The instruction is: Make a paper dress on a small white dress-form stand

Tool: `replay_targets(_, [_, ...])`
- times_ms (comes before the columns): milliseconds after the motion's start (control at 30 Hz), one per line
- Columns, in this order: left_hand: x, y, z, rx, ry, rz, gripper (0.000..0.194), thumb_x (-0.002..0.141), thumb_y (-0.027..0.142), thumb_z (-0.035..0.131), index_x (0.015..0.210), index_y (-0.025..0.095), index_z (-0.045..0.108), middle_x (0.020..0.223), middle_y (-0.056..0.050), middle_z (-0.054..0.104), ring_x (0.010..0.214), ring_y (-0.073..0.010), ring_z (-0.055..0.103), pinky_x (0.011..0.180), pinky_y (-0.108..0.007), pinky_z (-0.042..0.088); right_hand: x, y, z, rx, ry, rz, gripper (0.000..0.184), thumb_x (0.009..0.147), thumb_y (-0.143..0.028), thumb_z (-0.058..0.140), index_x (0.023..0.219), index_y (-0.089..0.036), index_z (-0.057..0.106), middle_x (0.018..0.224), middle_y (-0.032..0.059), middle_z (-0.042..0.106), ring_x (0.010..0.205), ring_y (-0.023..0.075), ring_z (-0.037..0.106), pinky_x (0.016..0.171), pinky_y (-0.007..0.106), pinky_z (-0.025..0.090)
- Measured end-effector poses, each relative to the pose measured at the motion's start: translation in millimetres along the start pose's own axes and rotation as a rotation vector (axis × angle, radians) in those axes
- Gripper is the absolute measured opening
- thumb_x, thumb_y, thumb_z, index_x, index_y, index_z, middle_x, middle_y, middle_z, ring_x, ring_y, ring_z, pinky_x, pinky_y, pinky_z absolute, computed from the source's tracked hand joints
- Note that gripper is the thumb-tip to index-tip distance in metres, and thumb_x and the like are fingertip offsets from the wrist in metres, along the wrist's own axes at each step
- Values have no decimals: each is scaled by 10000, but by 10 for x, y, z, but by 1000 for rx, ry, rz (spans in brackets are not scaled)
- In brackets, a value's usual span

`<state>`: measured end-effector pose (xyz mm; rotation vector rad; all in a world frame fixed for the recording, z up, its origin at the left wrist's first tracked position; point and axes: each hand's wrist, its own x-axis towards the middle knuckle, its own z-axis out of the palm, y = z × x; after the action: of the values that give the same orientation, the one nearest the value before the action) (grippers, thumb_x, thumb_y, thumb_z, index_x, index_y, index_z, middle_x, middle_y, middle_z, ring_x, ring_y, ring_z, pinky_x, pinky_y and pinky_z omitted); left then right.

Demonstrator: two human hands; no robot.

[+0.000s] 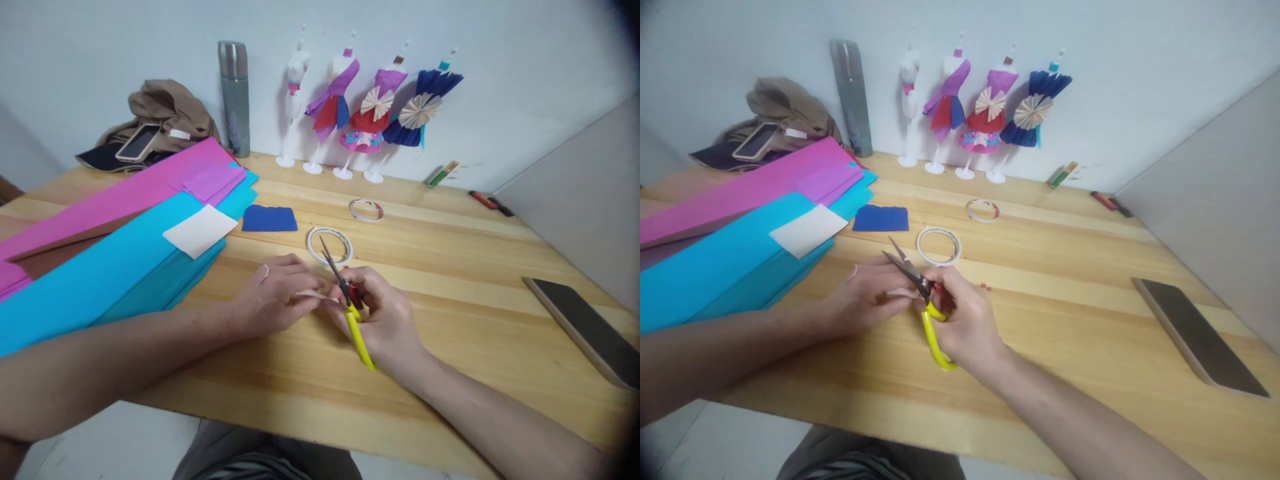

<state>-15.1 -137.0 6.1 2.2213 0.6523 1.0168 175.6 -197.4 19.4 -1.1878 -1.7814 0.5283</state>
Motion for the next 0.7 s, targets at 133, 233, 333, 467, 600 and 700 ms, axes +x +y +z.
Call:
replay_targets(133, [10, 75, -112, 178, 200, 197, 159, 892, 237, 710, 1037, 176, 736, 998, -102, 794, 935, -224, 698, 893, -364, 531, 10, 91, -39, -55, 172, -30, 156, 873, -318, 738, 939, -248, 615, 674, -29, 597, 531, 139, 529, 488, 285, 453])
replay_targets(233, [-10, 166, -123, 178, 154, 107, 157, 919, 181, 614, 782, 191, 692, 733, -24, 715, 697, -145, 621, 676, -276, 453, 8, 161, -48, -103, 267, -90, 155, 889, -308, 739, 980, -263, 622, 703, -8, 612, 563, 169, 553, 504, 320, 472])
replay_targets(333, [-31, 231, -51, -16, -163, -101, 306, 905, 189, 534, 602, 179, 576, 560, 20, 559, 549, -104, 498, 541, -260, 333, -5, 169, -33, -156, 253, -201, 171, 892, -220, 688, 1046, -272, 634, 707, -10, 614, 567, 173, 558, 508, 327, 483])
replay_targets(467, [-23, 231, 43, -387, -235, -494, 253, 874, 310, 537, 675, 185, 630, 538, 25, 507, 493, -110, 456, 474, -243, 339, -14, 95, -12, -295, 160, -378, 254, 867, -116, 644, 1077, -258, 646, 727, -6, 635, 570, 161, 585, 510, 303, 482])
replay_targets(600, [15, 240, 13, -688, -188, -670, 309, 760, 466, 723, 704, 167, 667, 588, -8, 591, 529, -127, 514, 473, -237, 397, -10, 51, -14, -376, 55, -511, 375, 879, -27, 550, 1175, -247, 618, 755, 8, 656, 616, 163, 613, 531, 286, 488])
replay_targets(700, [29, 279, -21, -736, -162, -670, 331, 758, 459, 773, 677, 155, 671, 607, -6, 606, 558, -106, 502, 501, -214, 401, -14, 59, -17, -393, 32, -563, 411, 894, -20, 525, 1241, -228, 598, 763, 21, 656, 641, 176, 612, 550, 295, 497])
